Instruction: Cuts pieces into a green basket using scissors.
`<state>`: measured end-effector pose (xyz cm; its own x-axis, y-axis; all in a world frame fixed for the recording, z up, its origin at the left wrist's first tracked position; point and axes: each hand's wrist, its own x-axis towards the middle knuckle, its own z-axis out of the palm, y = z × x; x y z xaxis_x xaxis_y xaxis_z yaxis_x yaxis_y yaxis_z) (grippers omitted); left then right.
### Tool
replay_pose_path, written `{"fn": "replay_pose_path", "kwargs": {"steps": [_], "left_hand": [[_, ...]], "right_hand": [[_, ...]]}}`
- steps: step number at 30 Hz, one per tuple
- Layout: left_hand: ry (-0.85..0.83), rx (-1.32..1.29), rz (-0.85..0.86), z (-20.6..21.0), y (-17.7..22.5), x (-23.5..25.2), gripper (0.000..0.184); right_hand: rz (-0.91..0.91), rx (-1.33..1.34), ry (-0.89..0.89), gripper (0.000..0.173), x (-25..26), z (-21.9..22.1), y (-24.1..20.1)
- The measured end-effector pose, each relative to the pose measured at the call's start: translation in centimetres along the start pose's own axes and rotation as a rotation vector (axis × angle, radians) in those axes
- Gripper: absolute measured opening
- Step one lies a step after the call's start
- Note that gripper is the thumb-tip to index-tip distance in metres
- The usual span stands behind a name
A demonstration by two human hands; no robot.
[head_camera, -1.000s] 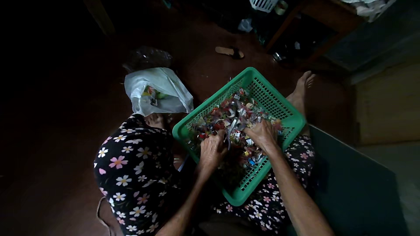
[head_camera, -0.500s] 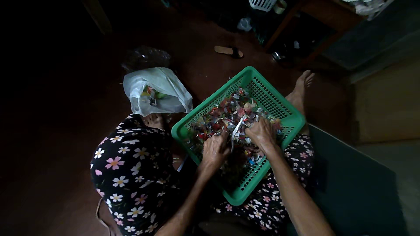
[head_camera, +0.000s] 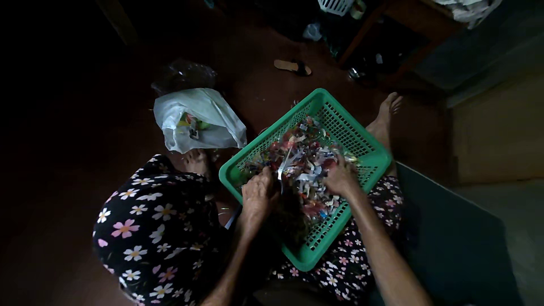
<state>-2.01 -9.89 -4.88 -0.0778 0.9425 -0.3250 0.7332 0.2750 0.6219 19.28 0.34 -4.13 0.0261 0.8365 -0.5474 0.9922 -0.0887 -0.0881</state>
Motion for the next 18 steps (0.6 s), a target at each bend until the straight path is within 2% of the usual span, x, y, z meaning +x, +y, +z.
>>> {"fn": "replay_pose_path", "kwargs": {"steps": [2,4,7,9,11,13,15,18], "left_hand": [[-0.003,0.004,-0.012,-0.1,0.3,0.0,0.041],[0.03,-0.003,0.017,0.2,0.3,0.0,0.042],[0.052,-0.013,0.066,0.5,0.0,0.0,0.047],[0.043,0.008,0.082,0.6,-0.1,-0.2,0.05],[-0.02,0.047,0.077,0.5,0.0,-0.4,0.056],[-0.096,0.077,0.101,0.7,0.2,-0.4,0.062],[-0.166,0.025,0.16,1.1,0.4,-0.5,0.069],[-0.163,-0.046,0.238,2.3,1.1,-0.2,0.072]], "right_hand": [[-0.055,-0.009,-0.021,0.063,-1.7,1.9,-2.5],[-0.147,-0.013,0.033,0.057,-3.6,4.2,-4.3],[-0.327,0.047,0.157,0.048,-4.4,6.5,-4.0],[-0.278,0.153,0.121,0.038,-3.5,5.1,-3.7],[-0.173,0.247,0.074,0.037,-2.9,2.9,-3.4],[-0.15,0.353,0.126,0.031,-2.0,2.1,-2.3],[-0.137,0.457,0.139,0.035,-2.2,1.5,-1.9],[-0.091,0.476,0.147,0.025,-2.8,1.1,-2.6]]}}
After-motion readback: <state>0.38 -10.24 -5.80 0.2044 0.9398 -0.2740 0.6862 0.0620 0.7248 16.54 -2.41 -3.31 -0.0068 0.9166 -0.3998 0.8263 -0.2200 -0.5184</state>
